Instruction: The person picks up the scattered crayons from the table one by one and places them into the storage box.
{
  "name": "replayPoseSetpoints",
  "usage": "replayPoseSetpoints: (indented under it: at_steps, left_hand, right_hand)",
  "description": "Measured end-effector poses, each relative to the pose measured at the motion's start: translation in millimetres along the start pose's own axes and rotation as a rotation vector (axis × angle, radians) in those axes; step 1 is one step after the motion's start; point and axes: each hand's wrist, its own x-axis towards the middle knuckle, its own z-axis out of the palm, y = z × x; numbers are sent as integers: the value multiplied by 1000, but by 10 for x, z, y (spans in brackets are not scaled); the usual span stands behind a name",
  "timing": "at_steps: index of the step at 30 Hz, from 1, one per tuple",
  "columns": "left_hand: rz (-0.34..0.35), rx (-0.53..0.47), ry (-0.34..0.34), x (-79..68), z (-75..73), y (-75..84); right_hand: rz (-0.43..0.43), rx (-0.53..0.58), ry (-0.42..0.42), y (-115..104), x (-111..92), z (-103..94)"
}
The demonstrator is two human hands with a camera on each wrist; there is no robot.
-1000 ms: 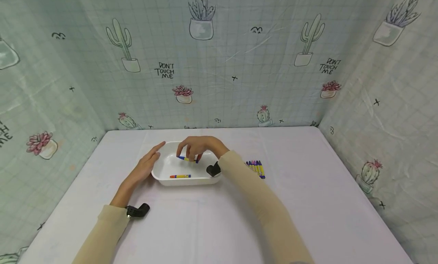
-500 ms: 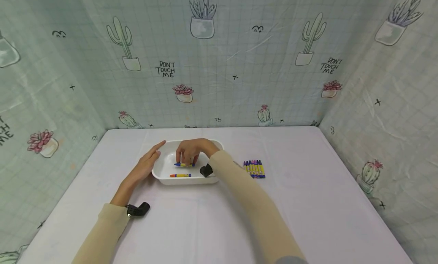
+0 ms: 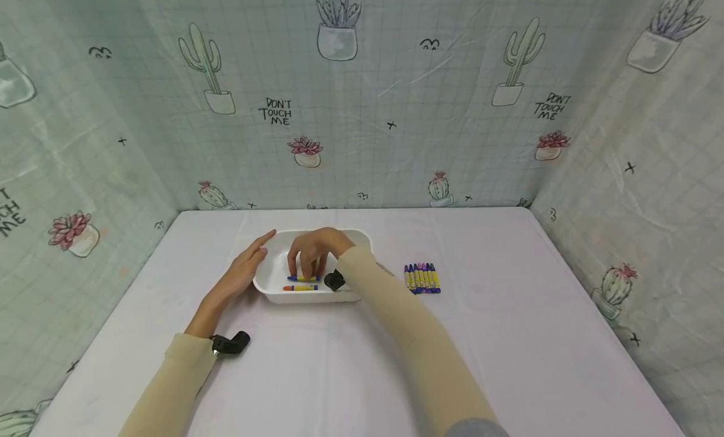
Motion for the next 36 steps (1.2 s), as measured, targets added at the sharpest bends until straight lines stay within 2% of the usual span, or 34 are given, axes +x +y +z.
replayPoseSetpoints:
  at_steps: [8, 18, 22, 28, 31, 36]
  left_hand:
    - [-4, -5, -6, 6, -6, -10]
    - [-8, -1, -9, 13, -3, -5]
    - [-9, 3, -9, 9, -6, -5]
    - [-22, 12, -14, 12, -11, 1]
    - [-26, 14, -21, 12, -5, 11]
    - [-26, 2, -22, -1, -2, 13]
  right_hand:
    - [40, -3, -18, -20, 9, -13]
    - [33, 30, -17, -14, -34, -19]
    - [-11, 35, 3, -34, -103, -41]
    - [-131, 4, 67, -15, -259, -96]
    - [-182, -8, 111, 21, -370, -135]
    - [-207, 6, 217, 84, -603, -173]
